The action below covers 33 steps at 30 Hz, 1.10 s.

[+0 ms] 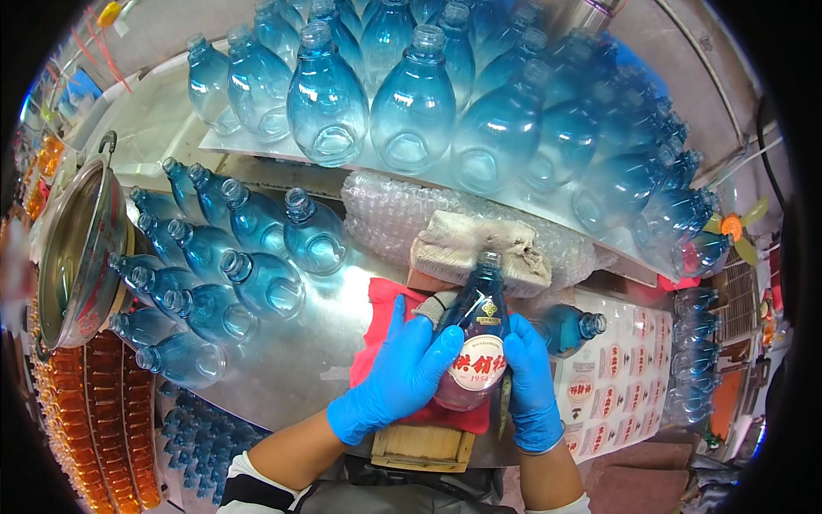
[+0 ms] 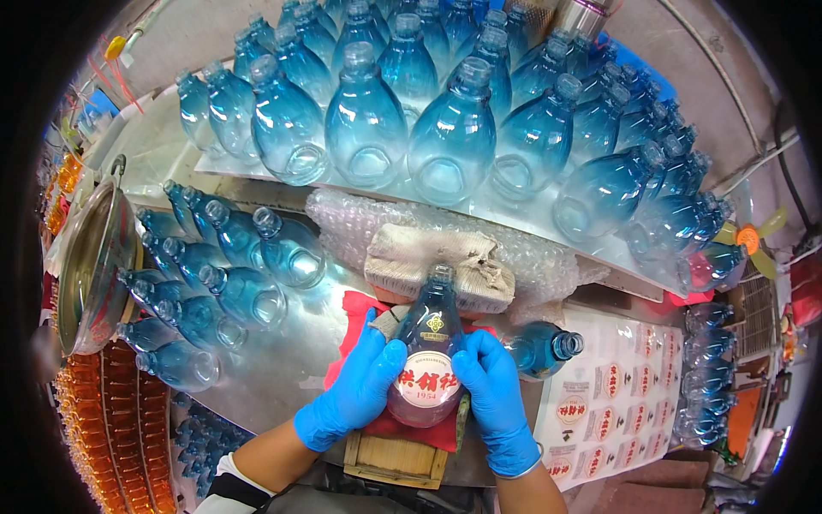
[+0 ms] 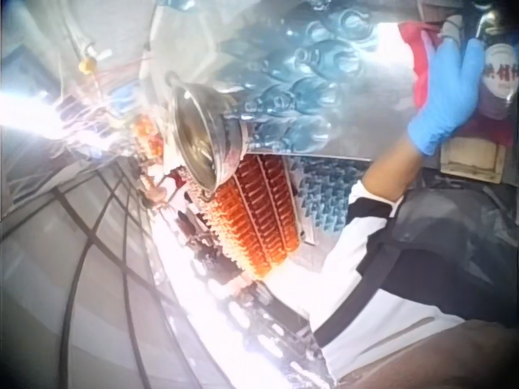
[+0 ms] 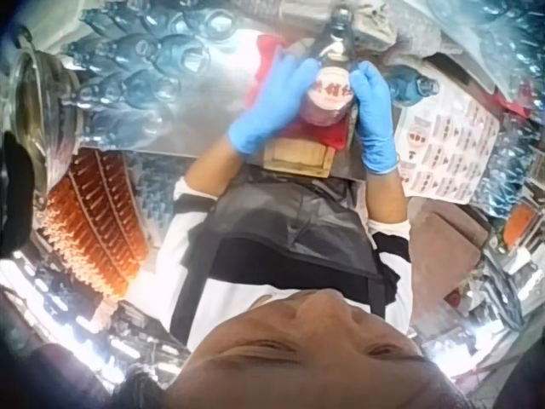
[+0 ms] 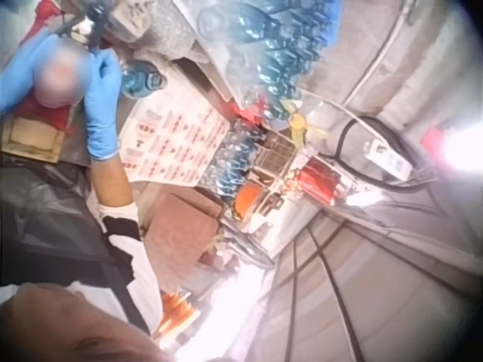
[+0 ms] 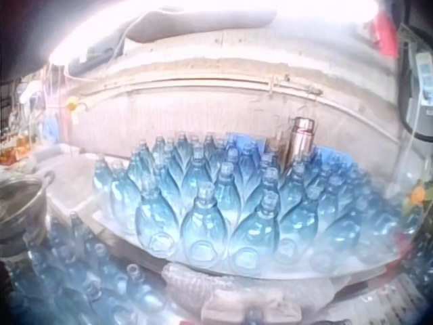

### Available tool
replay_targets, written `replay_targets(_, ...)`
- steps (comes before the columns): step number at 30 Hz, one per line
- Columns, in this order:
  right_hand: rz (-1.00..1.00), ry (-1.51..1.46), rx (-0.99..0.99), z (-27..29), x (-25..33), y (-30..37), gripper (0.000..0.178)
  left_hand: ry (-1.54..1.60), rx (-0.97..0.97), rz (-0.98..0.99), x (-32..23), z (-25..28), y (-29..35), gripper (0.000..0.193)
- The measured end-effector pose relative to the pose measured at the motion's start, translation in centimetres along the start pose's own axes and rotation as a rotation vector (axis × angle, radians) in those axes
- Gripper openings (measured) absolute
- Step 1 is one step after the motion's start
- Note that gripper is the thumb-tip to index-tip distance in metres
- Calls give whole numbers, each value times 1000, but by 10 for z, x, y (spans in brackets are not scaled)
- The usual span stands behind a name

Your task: The person applies circular labels to blue glass bottles using a green sponge to smooth them out. They repeatedly pick up bottles, apply labels, and wipe the surface to ensure adhesion. The person also briefly dips a bottle into a metal pot of liquid during the process.

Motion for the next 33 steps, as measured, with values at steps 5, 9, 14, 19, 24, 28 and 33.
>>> replay_targets(5,-7,-25,-1,-2,2,1,22,-138,55,-75,12,2,4,34)
replay_targets(9,3,-35,9,0,-1,-1,22,54,2,-23,25,-1,3,32)
replay_targets(14,-77,25,-65,8,-3,2,23,391,-120,27,-1,-4,4,40)
replay_targets(19,-440,-440,-197,22,-33,40,52,-569,172,-346,-34,-6,25,81)
replay_targets(24,-518,-674,-290,2,-4,57,43,-804,31,-295,-32,-14,35,90)
replay_targets(28,-61,-329,-370,9,30,53,27,-849,36,-343,-24,-16,36,89)
replay_targets(33,304,384,-426,10,63,32,21,-833,72,-294,-24,-11,32,100)
Point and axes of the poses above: each hand's wrist, its own y-axis away from the middle knuckle, its own z-axis out of the back of the hand, x = y × z, the point moved 4 cm from there along -y, towards the middle knuckle, and after that the axes turned 9 degrees about y, right-handed, at the moved point
